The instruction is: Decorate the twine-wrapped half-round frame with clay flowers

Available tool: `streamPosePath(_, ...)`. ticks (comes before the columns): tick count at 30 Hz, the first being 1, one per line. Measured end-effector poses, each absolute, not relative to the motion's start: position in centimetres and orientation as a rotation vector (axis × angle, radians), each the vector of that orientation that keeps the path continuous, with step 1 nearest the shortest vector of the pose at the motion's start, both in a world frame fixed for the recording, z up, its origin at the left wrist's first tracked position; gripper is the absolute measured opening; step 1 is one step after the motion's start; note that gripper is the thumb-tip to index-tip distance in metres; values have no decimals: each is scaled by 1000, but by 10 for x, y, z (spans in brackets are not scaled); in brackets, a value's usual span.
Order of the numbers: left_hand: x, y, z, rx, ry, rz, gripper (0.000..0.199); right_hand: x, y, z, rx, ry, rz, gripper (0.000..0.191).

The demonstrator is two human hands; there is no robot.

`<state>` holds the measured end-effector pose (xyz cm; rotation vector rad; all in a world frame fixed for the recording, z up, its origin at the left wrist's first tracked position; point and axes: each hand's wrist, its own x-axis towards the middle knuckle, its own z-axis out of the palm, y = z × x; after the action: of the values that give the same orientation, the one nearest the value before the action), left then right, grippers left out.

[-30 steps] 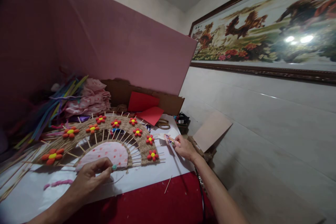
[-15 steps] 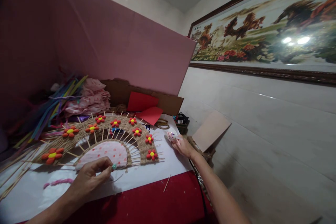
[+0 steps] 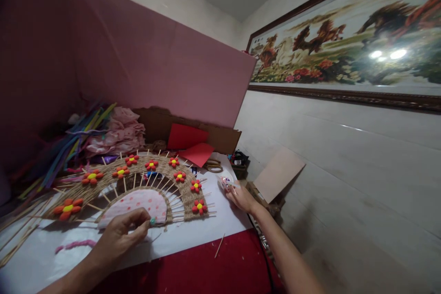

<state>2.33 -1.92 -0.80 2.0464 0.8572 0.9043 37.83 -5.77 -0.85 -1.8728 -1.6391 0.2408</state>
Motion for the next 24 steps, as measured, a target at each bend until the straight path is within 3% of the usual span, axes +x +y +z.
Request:
streamPosePath(7,93,-19,38,2680,528,680,16,372,-59,-10,-1993,-1657,233,14)
streamPosePath(13,170,17,27,2884,560,681,14,365,-63,-1,-1992,-1637,257,13)
streamPosePath(20,198,42,19,2893,559,600,16,377,-62,-12,-1878,-1474,428,17)
streamPosePath(24,202,49,19,2939,552,561,17,385,-61,-22,-1744,-1320,620,34)
